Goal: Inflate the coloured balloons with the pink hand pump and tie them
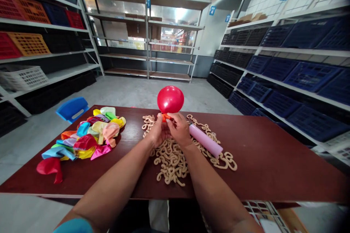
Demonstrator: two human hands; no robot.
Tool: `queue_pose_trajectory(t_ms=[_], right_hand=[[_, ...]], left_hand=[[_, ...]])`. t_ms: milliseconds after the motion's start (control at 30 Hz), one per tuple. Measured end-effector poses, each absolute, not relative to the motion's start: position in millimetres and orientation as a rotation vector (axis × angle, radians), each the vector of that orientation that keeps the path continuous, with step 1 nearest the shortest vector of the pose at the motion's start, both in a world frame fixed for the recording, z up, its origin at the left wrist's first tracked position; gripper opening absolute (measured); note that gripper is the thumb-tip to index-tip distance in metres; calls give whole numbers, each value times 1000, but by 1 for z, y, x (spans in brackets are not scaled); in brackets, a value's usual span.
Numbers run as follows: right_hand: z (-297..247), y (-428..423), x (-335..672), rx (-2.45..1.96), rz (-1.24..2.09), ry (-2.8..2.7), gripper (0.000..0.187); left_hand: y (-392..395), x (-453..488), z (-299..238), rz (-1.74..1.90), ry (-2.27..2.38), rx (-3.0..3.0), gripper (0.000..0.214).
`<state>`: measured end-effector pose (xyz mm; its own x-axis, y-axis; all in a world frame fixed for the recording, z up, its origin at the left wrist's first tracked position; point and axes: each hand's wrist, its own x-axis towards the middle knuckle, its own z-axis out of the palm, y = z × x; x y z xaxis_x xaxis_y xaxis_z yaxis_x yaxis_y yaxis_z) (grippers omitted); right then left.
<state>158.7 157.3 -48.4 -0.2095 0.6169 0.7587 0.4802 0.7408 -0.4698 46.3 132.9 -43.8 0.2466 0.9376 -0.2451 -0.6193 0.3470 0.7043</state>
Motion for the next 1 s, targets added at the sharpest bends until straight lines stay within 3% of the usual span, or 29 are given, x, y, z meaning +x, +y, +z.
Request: queue_pose_trajectory(t_ms=[200, 400, 600, 800, 1000], right_hand=[[-44, 144, 154, -731, -24, -2115, 30], [-36, 144, 155, -739, -47, -2044, 31], [-19, 157, 200, -1243, -91, -1911, 25], [-32, 133, 269, -1949, -126, -2078, 41], [-46, 111, 288, -2113, -40, -2205, 46]], left_hand=[[129, 43, -37, 1182, 409, 399, 67], [142, 24, -45, 1441, 344, 400, 26], [153, 0, -53, 1519, 162, 389, 19], [155, -12, -55, 1529, 96, 295, 20], [152, -15, -51, 1525, 77, 303, 27]])
